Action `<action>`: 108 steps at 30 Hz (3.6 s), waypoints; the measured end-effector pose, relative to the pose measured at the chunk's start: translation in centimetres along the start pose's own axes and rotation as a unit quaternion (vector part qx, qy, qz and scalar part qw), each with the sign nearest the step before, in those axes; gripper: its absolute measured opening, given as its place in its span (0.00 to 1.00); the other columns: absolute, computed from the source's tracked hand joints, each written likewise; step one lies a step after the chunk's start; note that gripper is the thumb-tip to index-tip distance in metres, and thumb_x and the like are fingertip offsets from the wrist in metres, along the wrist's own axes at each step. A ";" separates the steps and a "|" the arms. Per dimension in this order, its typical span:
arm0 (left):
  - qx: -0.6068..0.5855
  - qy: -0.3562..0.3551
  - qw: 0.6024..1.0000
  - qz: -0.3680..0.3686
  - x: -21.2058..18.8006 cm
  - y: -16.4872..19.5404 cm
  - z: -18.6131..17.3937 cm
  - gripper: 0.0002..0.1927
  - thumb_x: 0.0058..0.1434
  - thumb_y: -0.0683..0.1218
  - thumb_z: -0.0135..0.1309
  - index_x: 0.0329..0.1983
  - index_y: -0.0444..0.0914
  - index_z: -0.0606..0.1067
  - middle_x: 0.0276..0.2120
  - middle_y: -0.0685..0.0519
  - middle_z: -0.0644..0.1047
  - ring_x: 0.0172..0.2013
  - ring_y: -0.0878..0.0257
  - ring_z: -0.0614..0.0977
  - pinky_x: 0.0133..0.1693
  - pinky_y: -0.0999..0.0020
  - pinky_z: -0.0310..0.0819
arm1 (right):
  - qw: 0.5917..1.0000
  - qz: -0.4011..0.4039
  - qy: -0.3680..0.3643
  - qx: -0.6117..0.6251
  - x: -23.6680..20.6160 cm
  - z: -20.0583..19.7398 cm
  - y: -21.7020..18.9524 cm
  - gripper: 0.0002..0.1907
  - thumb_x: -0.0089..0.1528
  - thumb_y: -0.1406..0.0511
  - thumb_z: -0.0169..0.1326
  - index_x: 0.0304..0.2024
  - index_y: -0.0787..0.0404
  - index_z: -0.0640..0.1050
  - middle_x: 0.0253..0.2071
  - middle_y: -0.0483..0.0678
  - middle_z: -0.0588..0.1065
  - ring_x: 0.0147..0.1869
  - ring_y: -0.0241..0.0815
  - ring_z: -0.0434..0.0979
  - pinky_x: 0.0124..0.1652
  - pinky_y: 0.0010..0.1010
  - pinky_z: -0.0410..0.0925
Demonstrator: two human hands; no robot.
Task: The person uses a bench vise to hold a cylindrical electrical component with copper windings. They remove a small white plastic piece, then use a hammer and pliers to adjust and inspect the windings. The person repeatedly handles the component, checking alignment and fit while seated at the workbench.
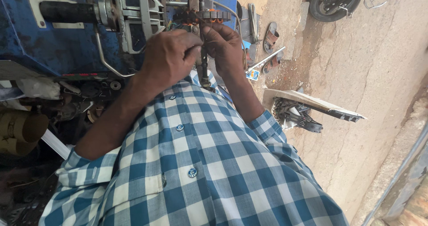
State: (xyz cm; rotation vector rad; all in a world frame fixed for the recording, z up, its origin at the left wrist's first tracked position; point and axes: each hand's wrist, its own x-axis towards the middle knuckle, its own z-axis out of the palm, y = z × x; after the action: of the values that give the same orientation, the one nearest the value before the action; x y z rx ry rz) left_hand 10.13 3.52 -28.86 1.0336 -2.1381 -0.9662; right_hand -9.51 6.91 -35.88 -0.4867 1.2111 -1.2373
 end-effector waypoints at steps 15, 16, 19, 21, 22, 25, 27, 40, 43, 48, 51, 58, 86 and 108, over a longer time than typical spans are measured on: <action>0.196 -0.084 0.977 0.011 0.3 0.4 2.2 0.04 0.64 0.42 0.56 0.36 0.37 0.79 0.32 0.47 0.79 0.33 0.54 0.84 0.36 0.56 0.79 | 0.999 0.018 -0.040 0.001 -0.1 -0.7 -0.9 0.11 0.65 0.65 0.61 0.45 0.67 0.84 0.28 0.41 0.76 0.27 0.28 0.70 0.26 0.20 0.61; 0.235 -0.094 0.967 0.018 0.4 0.1 2.2 0.04 0.61 0.42 0.56 0.36 0.37 0.79 0.33 0.46 0.79 0.33 0.54 0.84 0.36 0.57 0.79 | 0.998 -0.007 -0.029 -0.064 -0.2 -0.7 -0.8 0.10 0.65 0.66 0.62 0.44 0.68 0.84 0.29 0.42 0.77 0.29 0.29 0.71 0.28 0.20 0.62; 0.340 -0.130 0.931 0.002 0.8 -0.5 2.2 0.07 0.62 0.44 0.55 0.36 0.37 0.80 0.30 0.47 0.79 0.30 0.57 0.83 0.33 0.58 0.79 | 0.978 -0.065 -0.003 -0.197 -0.6 -0.2 -0.2 0.10 0.64 0.66 0.65 0.43 0.69 0.83 0.33 0.46 0.81 0.33 0.29 0.74 0.33 0.22 0.67; 0.315 -0.116 0.942 -0.002 0.9 -0.8 1.8 0.08 0.67 0.45 0.54 0.36 0.37 0.81 0.29 0.46 0.79 0.29 0.56 0.82 0.31 0.58 0.78 | 0.975 -0.080 0.001 -0.208 -0.8 0.4 -0.2 0.11 0.64 0.66 0.66 0.41 0.70 0.83 0.33 0.47 0.81 0.33 0.30 0.76 0.33 0.24 0.69; 0.304 -0.108 0.947 -0.004 0.9 -0.8 1.6 0.09 0.69 0.45 0.53 0.37 0.37 0.81 0.29 0.46 0.78 0.29 0.56 0.82 0.30 0.58 0.78 | 0.976 -0.083 0.005 -0.202 -0.9 0.7 -0.3 0.12 0.63 0.66 0.66 0.43 0.69 0.83 0.34 0.46 0.82 0.34 0.30 0.77 0.34 0.24 0.70; 0.246 -0.118 0.962 0.030 0.4 -0.4 1.0 0.07 0.66 0.41 0.54 0.34 0.37 0.81 0.29 0.47 0.78 0.32 0.56 0.83 0.33 0.59 0.78 | 0.981 -0.081 0.022 -0.175 -1.3 1.5 -0.8 0.14 0.61 0.65 0.65 0.46 0.67 0.82 0.35 0.45 0.82 0.34 0.30 0.78 0.34 0.23 0.70; 0.222 -0.106 0.969 0.025 0.2 0.0 0.6 0.07 0.66 0.42 0.55 0.34 0.37 0.81 0.29 0.48 0.78 0.32 0.57 0.83 0.34 0.58 0.79 | 0.986 -0.070 0.035 -0.146 -1.3 2.0 -1.0 0.14 0.61 0.65 0.65 0.45 0.68 0.83 0.32 0.46 0.82 0.30 0.31 0.75 0.30 0.23 0.67; -0.088 0.017 0.993 -0.073 -1.9 -2.2 -4.6 0.04 0.68 0.42 0.63 0.42 0.36 0.82 0.36 0.48 0.83 0.36 0.60 0.85 0.39 0.66 0.80 | 0.983 -0.059 0.074 -0.159 -1.0 2.5 -1.1 0.12 0.61 0.64 0.65 0.41 0.68 0.84 0.28 0.44 0.78 0.29 0.29 0.72 0.30 0.22 0.64; -0.135 0.006 0.986 -0.097 -2.2 -2.4 -4.9 0.06 0.68 0.43 0.63 0.45 0.36 0.83 0.37 0.49 0.83 0.37 0.62 0.86 0.39 0.67 0.81 | 0.989 -0.035 0.113 -0.090 -1.4 2.4 -1.4 0.14 0.62 0.63 0.65 0.43 0.68 0.85 0.24 0.41 0.72 0.24 0.27 0.63 0.25 0.21 0.55; -0.128 0.001 0.987 -0.101 -2.4 -2.3 -4.8 0.06 0.68 0.43 0.63 0.45 0.36 0.83 0.36 0.49 0.84 0.37 0.64 0.85 0.38 0.68 0.80 | 0.997 0.000 0.067 -0.036 -1.6 2.3 -1.2 0.13 0.62 0.63 0.64 0.43 0.68 0.83 0.30 0.44 0.79 0.30 0.29 0.74 0.32 0.22 0.67; -0.158 0.004 0.978 -0.135 -2.5 -2.3 -4.8 0.06 0.68 0.43 0.63 0.45 0.37 0.83 0.35 0.51 0.83 0.34 0.66 0.83 0.35 0.71 0.78 | 0.995 -0.037 0.062 -0.064 -1.4 2.3 -0.8 0.12 0.63 0.64 0.65 0.42 0.69 0.84 0.30 0.44 0.78 0.29 0.29 0.72 0.31 0.21 0.65; -0.170 -0.003 0.972 -0.161 -2.7 -1.3 -4.1 0.07 0.67 0.43 0.62 0.46 0.36 0.83 0.34 0.51 0.84 0.31 0.68 0.82 0.32 0.73 0.77 | 0.998 -0.010 0.047 -0.029 -1.3 1.3 -0.6 0.11 0.62 0.65 0.64 0.42 0.68 0.83 0.30 0.44 0.79 0.29 0.30 0.73 0.31 0.22 0.65; -0.033 -0.072 0.995 -0.055 -0.9 1.3 0.5 0.06 0.63 0.44 0.62 0.41 0.39 0.84 0.34 0.46 0.84 0.31 0.56 0.86 0.36 0.59 0.81 | 0.994 0.063 0.016 0.087 0.0 -0.5 -1.2 0.08 0.62 0.69 0.65 0.42 0.66 0.82 0.25 0.41 0.72 0.25 0.32 0.66 0.30 0.27 0.62; 0.016 0.158 0.942 -0.296 -15.8 -5.6 -12.9 0.09 0.80 0.40 0.47 0.56 0.33 0.77 0.38 0.49 0.77 0.36 0.63 0.79 0.42 0.73 0.74 | 0.934 -0.148 -0.049 -0.320 -4.6 1.1 -1.5 0.06 0.65 0.74 0.60 0.45 0.66 0.83 0.39 0.48 0.84 0.40 0.34 0.83 0.44 0.25 0.76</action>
State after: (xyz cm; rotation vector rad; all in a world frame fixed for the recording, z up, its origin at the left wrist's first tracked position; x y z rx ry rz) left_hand 30.39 9.43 -28.63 1.7745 -1.6058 -0.9405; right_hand -8.60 10.23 -32.32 -1.2351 1.4846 -1.0238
